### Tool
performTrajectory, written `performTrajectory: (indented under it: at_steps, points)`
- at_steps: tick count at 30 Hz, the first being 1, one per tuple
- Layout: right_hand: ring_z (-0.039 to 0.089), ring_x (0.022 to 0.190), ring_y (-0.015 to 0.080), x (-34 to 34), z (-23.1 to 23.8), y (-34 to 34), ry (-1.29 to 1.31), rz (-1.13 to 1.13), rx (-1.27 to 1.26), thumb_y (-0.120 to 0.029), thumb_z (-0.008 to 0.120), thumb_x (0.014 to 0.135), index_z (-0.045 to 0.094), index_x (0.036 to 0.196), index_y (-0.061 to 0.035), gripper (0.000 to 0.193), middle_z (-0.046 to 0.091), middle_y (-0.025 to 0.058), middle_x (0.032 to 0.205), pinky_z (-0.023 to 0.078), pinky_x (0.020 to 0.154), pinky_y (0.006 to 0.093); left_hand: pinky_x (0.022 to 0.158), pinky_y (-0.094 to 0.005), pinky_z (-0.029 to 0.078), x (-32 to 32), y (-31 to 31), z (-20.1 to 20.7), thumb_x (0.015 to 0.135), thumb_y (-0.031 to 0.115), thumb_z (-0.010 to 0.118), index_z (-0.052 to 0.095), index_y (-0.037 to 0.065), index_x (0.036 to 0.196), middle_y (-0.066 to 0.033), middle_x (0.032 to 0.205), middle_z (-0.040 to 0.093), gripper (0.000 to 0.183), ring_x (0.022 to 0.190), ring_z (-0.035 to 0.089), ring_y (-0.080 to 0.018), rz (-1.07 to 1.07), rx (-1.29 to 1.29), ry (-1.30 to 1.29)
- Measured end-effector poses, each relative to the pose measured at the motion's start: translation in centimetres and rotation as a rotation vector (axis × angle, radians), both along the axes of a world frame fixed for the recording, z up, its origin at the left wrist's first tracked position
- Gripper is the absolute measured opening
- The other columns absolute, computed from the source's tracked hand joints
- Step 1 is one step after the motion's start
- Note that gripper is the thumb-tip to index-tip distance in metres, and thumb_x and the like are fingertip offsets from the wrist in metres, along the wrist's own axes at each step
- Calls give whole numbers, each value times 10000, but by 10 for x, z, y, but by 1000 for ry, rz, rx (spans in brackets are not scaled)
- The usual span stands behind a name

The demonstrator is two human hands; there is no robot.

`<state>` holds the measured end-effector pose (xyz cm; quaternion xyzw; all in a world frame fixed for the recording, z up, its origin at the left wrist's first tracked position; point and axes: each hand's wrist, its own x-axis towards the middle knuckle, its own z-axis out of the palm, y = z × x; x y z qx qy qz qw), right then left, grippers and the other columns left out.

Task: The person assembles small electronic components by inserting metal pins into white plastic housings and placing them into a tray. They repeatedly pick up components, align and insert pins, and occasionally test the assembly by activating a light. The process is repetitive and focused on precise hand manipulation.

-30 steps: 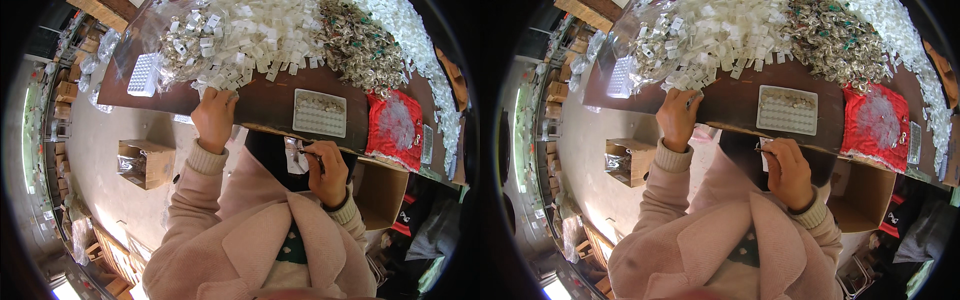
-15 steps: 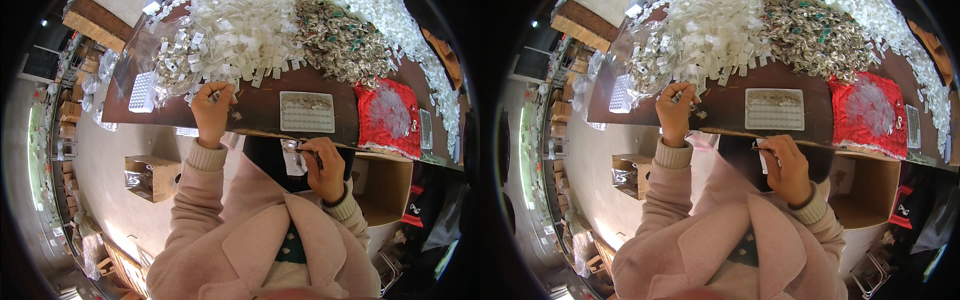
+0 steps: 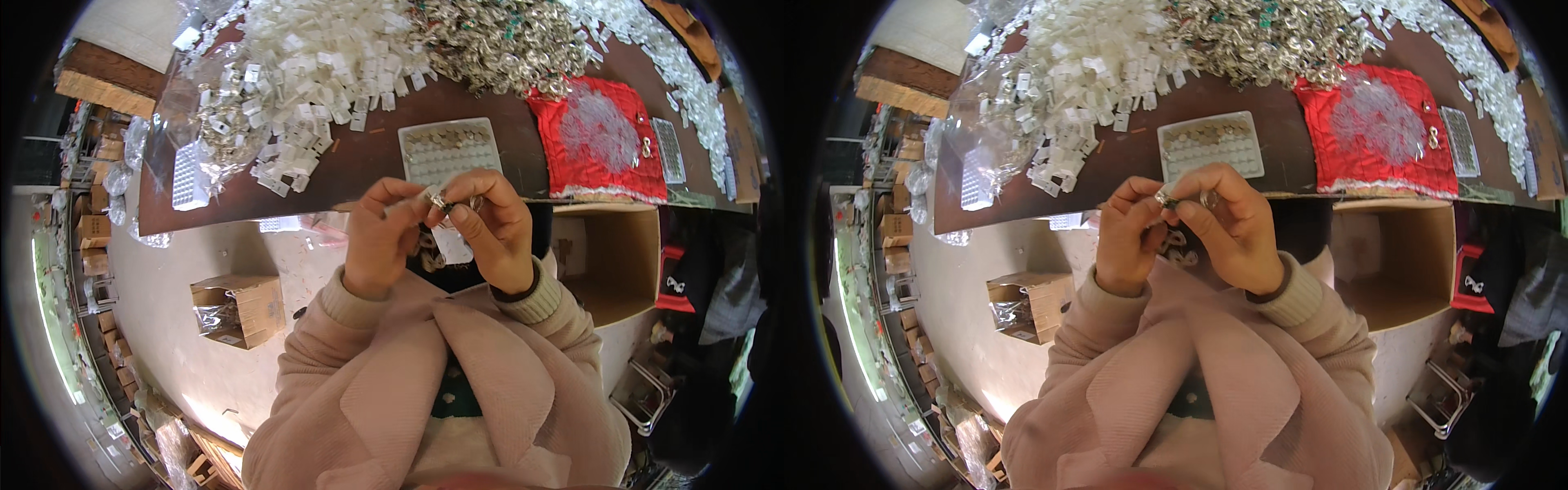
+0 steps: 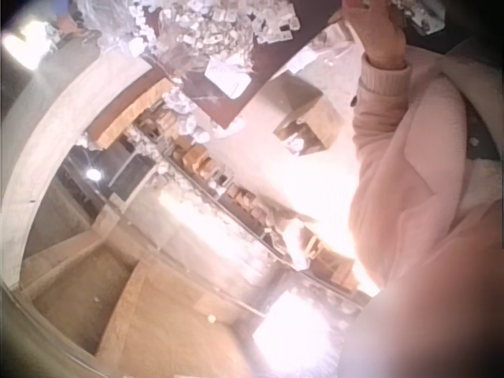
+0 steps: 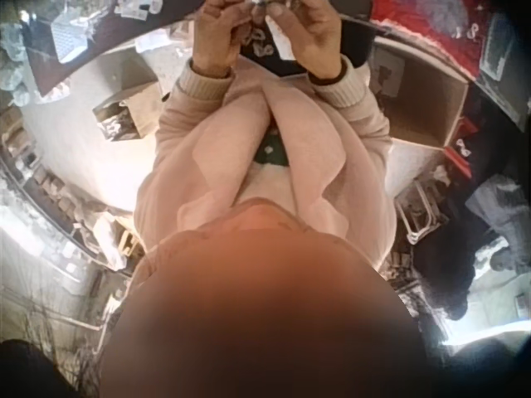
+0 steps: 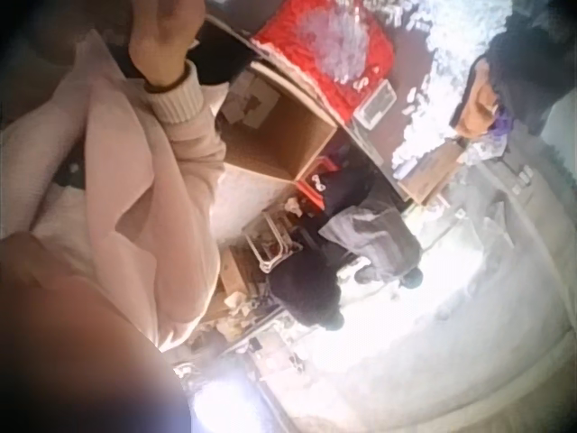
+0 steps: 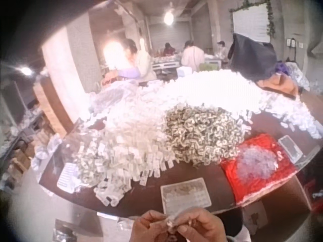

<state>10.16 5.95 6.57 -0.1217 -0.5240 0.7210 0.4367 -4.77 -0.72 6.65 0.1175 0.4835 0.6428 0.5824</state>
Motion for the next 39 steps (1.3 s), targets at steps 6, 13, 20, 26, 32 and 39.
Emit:
performTrajectory:
  at_steps: [6, 13, 20, 26, 32, 39]
  points:
    - [608, 796, 112, 7, 12, -3, -242, -88, 131, 29, 637, 914, 650, 1045, 6, 133, 628, 65, 949, 501, 702, 247, 485, -169, 360, 11, -22, -19, 907, 15, 666, 603, 12, 1226, -59, 921, 670, 326, 694, 590, -59, -107, 157, 3]
    - [677, 807, 220, 8, 24, -11, -449, -363, 578, 85, 692, 814, 683, 992, -1, 198, 695, 120, 929, 532, 697, 291, 570, -186, 435, 21, -32, -27, 928, -3, 637, 583, 14, 1179, -99, 1017, 699, 257, 755, 615, -93, 111, 428, -18]
    - [695, 821, 213, 3, 25, -19, -435, -366, 561, 87, 711, 800, 692, 993, -1, 214, 707, 121, 942, 548, 706, 289, 600, -199, 468, 26, -34, -35, 882, -64, 685, 606, 31, 1113, -141, 1103, 705, 262, 793, 621, -87, 187, 560, 139]
    - [677, 786, 187, 5, 24, -19, -412, -276, 444, 98, 713, 794, 733, 1016, -19, 252, 697, 103, 900, 534, 698, 267, 800, -260, 544, 26, -37, -42, 822, -142, 706, 638, 25, 1094, -134, 1147, 691, 327, 933, 651, -142, 247, 632, 215]
    - [654, 772, 172, 10, 20, -16, -332, -115, 295, 110, 712, 784, 749, 1086, -37, 338, 690, 85, 874, 505, 692, 257, 879, -286, 536, 22, -35, -44, 801, -159, 714, 658, 16, 1070, -101, 1102, 691, 326, 984, 649, -151, 320, 691, 325]
    - [659, 783, 162, 6, 16, -22, -390, -204, 343, 110, 707, 774, 732, 1090, -38, 349, 692, 83, 885, 509, 686, 255, 870, -289, 527, 24, -37, -40, 833, -136, 701, 632, 1, 1068, -116, 1108, 689, 281, 989, 644, -147, 310, 562, 389]
